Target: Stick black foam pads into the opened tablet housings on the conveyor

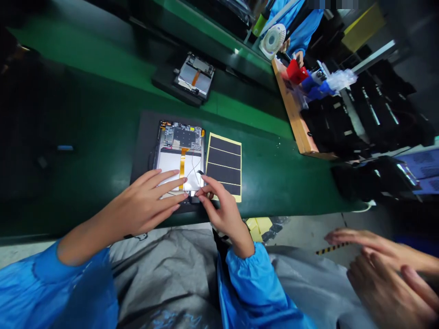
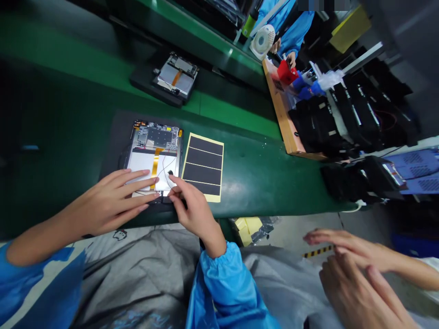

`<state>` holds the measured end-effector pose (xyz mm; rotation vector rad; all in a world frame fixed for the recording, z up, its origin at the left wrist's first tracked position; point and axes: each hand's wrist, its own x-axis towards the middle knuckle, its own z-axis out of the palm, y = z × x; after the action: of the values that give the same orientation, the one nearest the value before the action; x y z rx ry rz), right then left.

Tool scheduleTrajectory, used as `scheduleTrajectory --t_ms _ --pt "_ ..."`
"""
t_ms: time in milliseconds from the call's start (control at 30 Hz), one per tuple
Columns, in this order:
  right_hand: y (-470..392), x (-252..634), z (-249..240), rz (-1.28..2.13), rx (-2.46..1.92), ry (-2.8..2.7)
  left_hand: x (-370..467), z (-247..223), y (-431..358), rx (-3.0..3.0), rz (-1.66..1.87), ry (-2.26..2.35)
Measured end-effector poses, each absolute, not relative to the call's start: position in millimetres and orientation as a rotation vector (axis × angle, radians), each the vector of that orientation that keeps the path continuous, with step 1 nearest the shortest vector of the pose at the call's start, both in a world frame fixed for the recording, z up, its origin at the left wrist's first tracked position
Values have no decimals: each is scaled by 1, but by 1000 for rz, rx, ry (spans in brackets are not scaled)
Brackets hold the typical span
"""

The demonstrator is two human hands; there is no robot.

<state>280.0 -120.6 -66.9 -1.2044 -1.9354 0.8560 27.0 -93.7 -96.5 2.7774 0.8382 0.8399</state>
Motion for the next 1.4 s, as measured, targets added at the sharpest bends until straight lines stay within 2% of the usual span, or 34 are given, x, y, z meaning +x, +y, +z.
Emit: scheduleTrajectory --t_ms 333,567,967,1133,1400 --pt "-125 270 -74 535 -1233 -2022 27 -95 -94 2755 836 843" --pt "-134 261 -77 515 -1350 -1916 29 -89 -99 2769 782 874" --pt "-156 262 -98 349 -1382 -1492 84 -85 -153 2634 1029 1482" --pt "-166 265 -86 431 -1246 -1610 90 -78 -153 2587 1038 1564" --pt "-168 269 -75 457 -1270 -1794 93 -74 -150 2627 1103 1564"
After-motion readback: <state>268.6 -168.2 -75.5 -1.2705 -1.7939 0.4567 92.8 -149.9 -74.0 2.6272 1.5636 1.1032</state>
